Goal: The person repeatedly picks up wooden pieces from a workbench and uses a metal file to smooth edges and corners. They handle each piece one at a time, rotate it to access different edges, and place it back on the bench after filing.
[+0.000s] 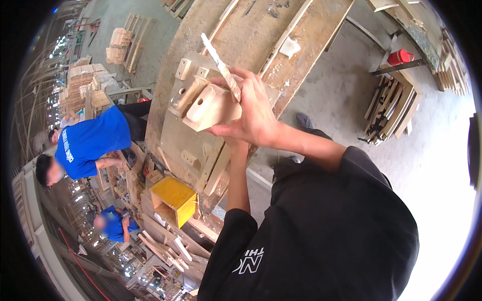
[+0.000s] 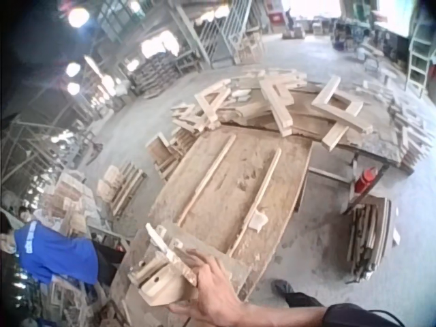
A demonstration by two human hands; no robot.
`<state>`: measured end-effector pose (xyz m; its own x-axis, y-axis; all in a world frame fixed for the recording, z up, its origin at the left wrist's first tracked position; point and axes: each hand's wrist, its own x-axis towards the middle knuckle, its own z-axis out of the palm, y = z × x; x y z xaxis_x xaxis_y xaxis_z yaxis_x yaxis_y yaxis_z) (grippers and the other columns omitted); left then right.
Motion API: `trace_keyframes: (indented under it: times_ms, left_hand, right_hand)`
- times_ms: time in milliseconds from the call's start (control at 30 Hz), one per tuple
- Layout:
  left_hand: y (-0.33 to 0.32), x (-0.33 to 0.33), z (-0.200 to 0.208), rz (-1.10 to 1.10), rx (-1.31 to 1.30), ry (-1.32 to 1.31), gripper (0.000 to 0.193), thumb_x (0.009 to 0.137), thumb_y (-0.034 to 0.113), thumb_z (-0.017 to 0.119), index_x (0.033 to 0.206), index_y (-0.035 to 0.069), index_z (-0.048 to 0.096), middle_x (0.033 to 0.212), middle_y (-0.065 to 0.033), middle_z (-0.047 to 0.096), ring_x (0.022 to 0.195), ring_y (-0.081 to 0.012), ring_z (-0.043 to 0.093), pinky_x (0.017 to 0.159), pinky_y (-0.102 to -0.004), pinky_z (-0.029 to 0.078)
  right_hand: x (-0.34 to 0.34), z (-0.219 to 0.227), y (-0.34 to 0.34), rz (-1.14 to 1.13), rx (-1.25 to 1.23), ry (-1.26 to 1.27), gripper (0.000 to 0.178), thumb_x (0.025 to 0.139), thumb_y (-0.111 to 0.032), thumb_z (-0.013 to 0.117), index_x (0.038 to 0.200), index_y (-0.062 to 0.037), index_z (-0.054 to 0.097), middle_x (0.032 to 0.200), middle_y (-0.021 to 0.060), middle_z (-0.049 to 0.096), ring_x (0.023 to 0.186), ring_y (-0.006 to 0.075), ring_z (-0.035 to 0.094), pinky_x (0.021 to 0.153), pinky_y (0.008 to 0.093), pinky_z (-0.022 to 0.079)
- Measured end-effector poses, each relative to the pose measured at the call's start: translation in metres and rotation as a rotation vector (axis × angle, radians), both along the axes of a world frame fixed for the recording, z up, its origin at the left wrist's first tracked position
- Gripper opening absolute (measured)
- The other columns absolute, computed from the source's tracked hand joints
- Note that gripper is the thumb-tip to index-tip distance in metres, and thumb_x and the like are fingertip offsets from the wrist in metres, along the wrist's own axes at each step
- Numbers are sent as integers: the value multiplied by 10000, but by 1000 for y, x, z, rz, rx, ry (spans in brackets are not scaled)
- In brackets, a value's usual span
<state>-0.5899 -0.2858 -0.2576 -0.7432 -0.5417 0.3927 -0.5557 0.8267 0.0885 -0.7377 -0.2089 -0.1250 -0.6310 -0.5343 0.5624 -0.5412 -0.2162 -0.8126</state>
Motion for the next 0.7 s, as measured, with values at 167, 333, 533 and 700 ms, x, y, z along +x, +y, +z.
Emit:
trace_keyframes:
  times_ms: [167,333,533,700]
  left_hand:
    - [5,1,6,1,3,-5,718,755,570,670,1207,26,547,1149,-167,567,1046,-351,540,844,-473,420]
    - [8,4,8,3,7,-22,708,748,561,679,1195,27,552,1130,-162,569,1032,-346,542,833,-469,419]
    - [2,-6,4,-5,5,-23,697,739,551,690,1181,29,558,1107,-157,571,1015,-340,543,820,-464,418]
    - [2,-6,4,-7,8,-28,687,732,542,700,1170,31,563,1088,-152,573,1002,-335,545,809,-460,417]
  right_hand:
    - [0,-3,1,-49,33,-1,885,531,-400,889,1153,7,408,1228,137,580,1126,371,490,923,472,392]
    - [-5,-1,5,-69,46,-84,966,471,-483,912,1146,3,420,1144,130,622,1062,296,510,868,411,407]
    - [-35,-15,16,26,-24,-218,1053,469,-494,923,1198,10,353,1123,112,631,989,216,516,783,312,407]
    - [-44,-26,13,107,-115,-173,1116,475,-478,921,1271,7,305,1214,94,574,793,176,441,743,327,413]
